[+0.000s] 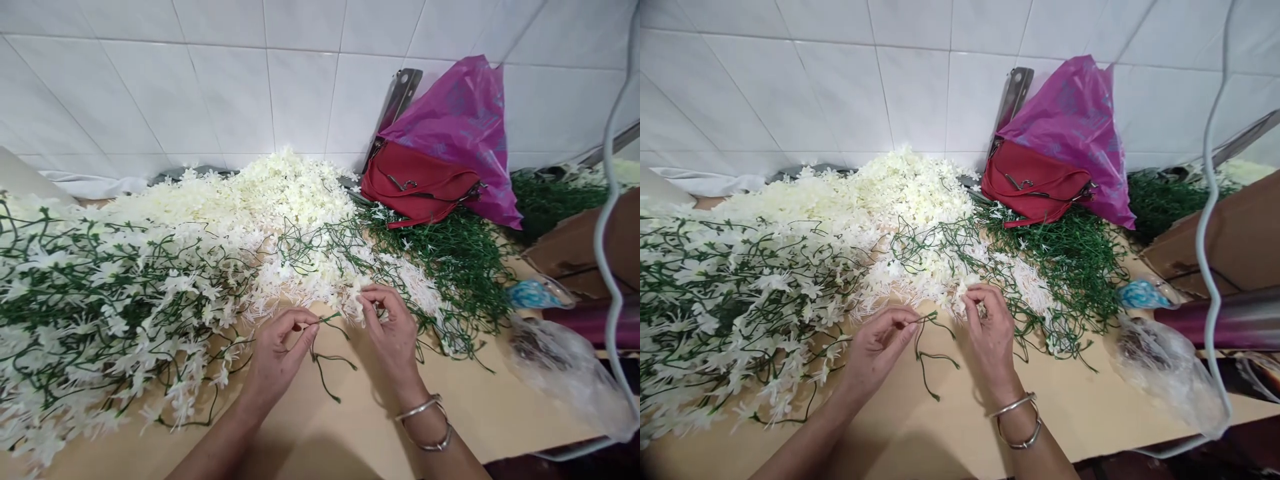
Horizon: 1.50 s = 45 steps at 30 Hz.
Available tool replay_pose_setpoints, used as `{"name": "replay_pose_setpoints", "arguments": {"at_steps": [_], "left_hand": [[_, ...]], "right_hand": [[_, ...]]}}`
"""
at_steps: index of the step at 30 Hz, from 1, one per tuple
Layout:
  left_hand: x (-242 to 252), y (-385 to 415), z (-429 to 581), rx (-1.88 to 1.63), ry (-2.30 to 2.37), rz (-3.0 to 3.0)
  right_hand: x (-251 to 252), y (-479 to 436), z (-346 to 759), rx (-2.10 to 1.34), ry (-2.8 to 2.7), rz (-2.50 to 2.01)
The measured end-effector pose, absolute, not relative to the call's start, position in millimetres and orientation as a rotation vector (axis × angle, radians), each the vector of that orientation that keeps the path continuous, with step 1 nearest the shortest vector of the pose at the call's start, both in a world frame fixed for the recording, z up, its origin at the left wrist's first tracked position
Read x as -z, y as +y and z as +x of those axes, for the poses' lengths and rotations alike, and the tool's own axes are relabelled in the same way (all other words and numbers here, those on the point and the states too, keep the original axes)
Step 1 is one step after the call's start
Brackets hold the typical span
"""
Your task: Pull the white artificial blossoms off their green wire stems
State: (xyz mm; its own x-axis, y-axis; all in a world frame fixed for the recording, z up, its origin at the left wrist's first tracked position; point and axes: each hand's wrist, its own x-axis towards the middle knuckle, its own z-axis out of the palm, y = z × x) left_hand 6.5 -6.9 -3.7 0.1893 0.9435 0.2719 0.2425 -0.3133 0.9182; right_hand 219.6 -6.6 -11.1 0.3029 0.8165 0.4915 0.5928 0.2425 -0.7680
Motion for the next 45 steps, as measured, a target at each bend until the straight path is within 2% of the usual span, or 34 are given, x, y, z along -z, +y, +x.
{"name": "replay_pose_setpoints", "arguments": {"at_steps": [8,14,29,37,45], "left_hand": [[8,-4,7,-1.120,0.999,1.199],[8,-2,9,-1.075,1.021,1.257],[17,-3,11,-1.176,0.822,0.939],[19,-7,10,-1.135,0.845,0.981],[9,-8,11,-1.101,0.783,1.317]], "right_hand": [[14,-13,217,-0.471,-1.254,-1.457],[8,-11,216,-0.391,-1.351,-1.368],[4,-12,211,-0.322,-1.466,-1.256],[5,-12,211,-0.319,-1.476,-1.263],[7,-13,211,-0.331,-1.499,-1.322]]}}
